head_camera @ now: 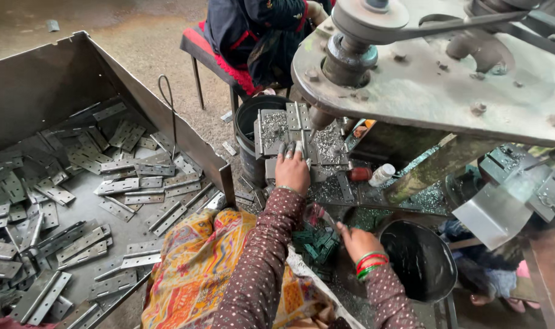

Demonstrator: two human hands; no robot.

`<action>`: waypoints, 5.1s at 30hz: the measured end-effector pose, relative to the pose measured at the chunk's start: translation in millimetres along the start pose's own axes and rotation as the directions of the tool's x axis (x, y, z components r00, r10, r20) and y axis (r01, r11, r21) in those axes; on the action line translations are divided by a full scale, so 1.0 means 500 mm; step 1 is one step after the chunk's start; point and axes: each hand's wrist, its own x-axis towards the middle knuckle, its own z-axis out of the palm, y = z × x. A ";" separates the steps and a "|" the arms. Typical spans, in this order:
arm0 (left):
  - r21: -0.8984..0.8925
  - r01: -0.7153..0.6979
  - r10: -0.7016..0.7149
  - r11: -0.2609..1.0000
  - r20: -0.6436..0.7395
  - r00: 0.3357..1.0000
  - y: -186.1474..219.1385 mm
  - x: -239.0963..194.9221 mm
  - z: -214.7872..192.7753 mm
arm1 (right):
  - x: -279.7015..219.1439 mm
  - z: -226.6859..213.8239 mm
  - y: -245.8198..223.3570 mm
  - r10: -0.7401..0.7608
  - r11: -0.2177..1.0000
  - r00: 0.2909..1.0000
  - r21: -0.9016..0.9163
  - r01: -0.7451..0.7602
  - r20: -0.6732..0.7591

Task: The person processes metal hinges using a drill press in a fabrication shop. They take hinges from a bin on the floor, place them on the machine base to be drilled, and then move the finished pieces aside.

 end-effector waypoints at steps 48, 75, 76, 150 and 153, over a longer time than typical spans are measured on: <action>0.094 0.015 -0.019 0.995 0.036 0.999 -0.050 0.088 0.037 | -0.005 -0.016 -0.027 0.051 0.997 0.998 0.059 -0.053 0.037; 0.243 -0.165 0.179 0.956 -0.037 0.983 0.064 -0.145 -0.108 | -0.020 -0.033 -0.036 0.054 0.994 0.994 0.087 -0.062 0.096; 0.286 -0.155 0.202 0.946 -0.144 0.969 0.063 -0.154 -0.107 | -0.020 -0.030 -0.032 0.054 0.994 0.993 0.085 -0.063 0.101; 0.169 -0.006 -0.024 0.986 0.178 0.984 0.004 0.032 -0.031 | 0.033 0.025 0.015 0.034 0.993 0.983 0.103 -0.053 0.178; 0.164 0.011 -0.037 0.986 0.161 0.986 -0.009 0.044 -0.007 | 0.011 -0.002 -0.003 -0.029 0.999 0.995 0.027 0.026 0.098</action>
